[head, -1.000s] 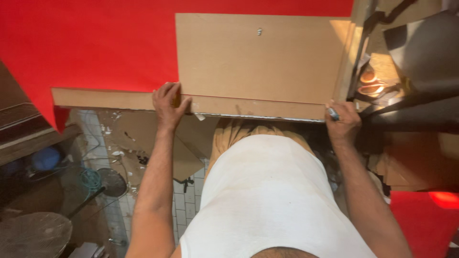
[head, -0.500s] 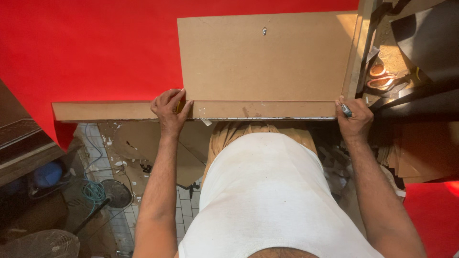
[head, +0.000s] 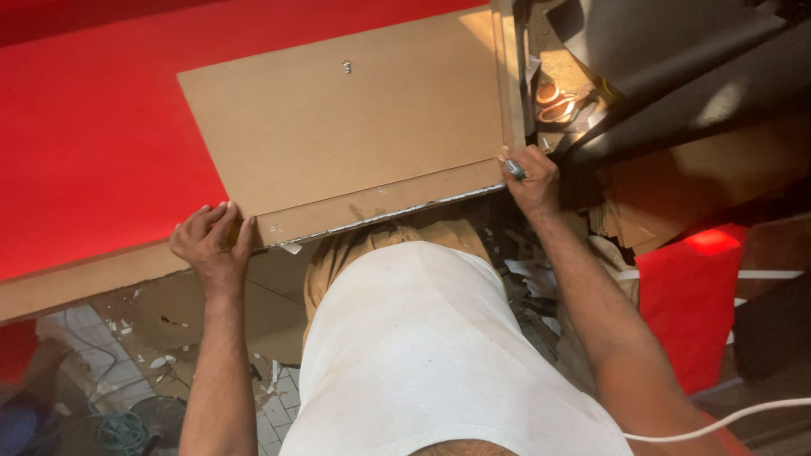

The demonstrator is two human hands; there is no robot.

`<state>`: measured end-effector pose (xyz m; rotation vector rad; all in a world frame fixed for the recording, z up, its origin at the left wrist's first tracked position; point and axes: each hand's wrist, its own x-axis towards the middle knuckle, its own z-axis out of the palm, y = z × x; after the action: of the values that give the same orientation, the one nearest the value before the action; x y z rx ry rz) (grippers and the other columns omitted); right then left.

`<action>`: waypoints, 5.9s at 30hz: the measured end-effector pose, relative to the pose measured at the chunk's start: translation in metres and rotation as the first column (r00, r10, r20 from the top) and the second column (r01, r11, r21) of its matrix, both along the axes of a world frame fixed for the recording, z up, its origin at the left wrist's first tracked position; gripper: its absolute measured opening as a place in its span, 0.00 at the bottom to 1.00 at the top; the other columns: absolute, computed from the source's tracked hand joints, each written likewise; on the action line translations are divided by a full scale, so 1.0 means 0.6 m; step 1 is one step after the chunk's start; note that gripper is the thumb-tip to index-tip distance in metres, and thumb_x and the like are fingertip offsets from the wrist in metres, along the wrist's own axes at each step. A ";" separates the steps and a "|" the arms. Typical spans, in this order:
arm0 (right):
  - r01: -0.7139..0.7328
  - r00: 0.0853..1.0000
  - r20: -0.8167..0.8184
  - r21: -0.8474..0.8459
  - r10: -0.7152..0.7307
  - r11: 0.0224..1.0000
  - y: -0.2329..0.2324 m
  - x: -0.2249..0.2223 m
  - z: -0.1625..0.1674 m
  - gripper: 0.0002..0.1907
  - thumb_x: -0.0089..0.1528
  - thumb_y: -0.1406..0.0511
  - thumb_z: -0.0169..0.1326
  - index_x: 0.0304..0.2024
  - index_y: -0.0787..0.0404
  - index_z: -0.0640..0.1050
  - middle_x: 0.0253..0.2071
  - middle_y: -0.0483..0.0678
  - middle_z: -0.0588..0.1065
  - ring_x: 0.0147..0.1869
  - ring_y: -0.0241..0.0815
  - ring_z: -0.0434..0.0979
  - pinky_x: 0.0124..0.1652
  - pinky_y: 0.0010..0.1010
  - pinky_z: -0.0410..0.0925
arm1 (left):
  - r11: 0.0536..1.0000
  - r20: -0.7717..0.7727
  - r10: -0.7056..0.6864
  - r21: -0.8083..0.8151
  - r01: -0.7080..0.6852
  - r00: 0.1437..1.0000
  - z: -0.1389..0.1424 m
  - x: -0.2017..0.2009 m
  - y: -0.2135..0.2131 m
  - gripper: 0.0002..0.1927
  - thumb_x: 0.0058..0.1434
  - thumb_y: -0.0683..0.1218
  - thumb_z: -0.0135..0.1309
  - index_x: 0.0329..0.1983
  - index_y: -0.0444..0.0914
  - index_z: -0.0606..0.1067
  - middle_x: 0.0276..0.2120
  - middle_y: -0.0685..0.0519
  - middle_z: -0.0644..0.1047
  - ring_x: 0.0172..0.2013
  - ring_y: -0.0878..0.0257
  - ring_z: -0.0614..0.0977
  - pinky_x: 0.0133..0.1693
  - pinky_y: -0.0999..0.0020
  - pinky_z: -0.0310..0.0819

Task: The person unrolls a roll of red paper across a workbench, aligns a rectangular cardboard sheet on top as a guide, and cuts the red paper along the cardboard edge using a utility knife. They reposition the cardboard and paper and continue cutting, then handle the cut piece.

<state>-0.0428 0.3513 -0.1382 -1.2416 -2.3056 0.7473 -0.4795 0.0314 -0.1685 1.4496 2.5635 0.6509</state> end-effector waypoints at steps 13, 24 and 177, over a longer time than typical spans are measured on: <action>0.033 0.999 0.024 -0.020 -0.032 0.999 0.007 0.005 0.004 0.07 0.63 0.69 0.64 0.43 0.64 0.82 0.30 0.53 0.70 0.32 0.50 0.74 0.33 0.38 0.67 | 0.999 -0.005 0.000 -0.039 0.000 1.000 -0.017 0.008 -0.007 0.16 0.68 0.53 0.71 0.54 0.43 0.82 0.54 0.57 0.77 0.65 0.55 0.72 0.69 0.49 0.55; 0.050 0.998 0.027 -0.003 -0.050 0.999 0.008 0.004 0.014 0.05 0.63 0.67 0.64 0.40 0.62 0.82 0.31 0.52 0.71 0.33 0.50 0.76 0.33 0.38 0.68 | 0.998 -0.009 0.009 -0.067 -0.010 1.000 -0.007 0.011 -0.002 0.16 0.67 0.53 0.70 0.54 0.44 0.82 0.54 0.59 0.78 0.63 0.58 0.72 0.70 0.49 0.54; 0.208 0.928 0.347 -0.172 -0.138 0.963 -0.301 -0.987 -0.026 0.29 0.75 0.60 0.41 0.77 0.58 0.54 0.50 0.55 0.76 0.49 0.46 0.79 0.47 0.40 0.72 | 0.566 -0.118 -0.794 -0.501 0.654 0.596 0.046 -0.233 0.345 0.34 0.46 0.50 0.68 0.56 0.36 0.73 0.55 0.45 0.62 0.49 0.52 0.65 0.25 0.61 0.73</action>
<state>-0.6350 0.1709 -0.1540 -1.7620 -2.3769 0.7782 -0.6191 0.2387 -0.1408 2.3428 1.7495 -0.2830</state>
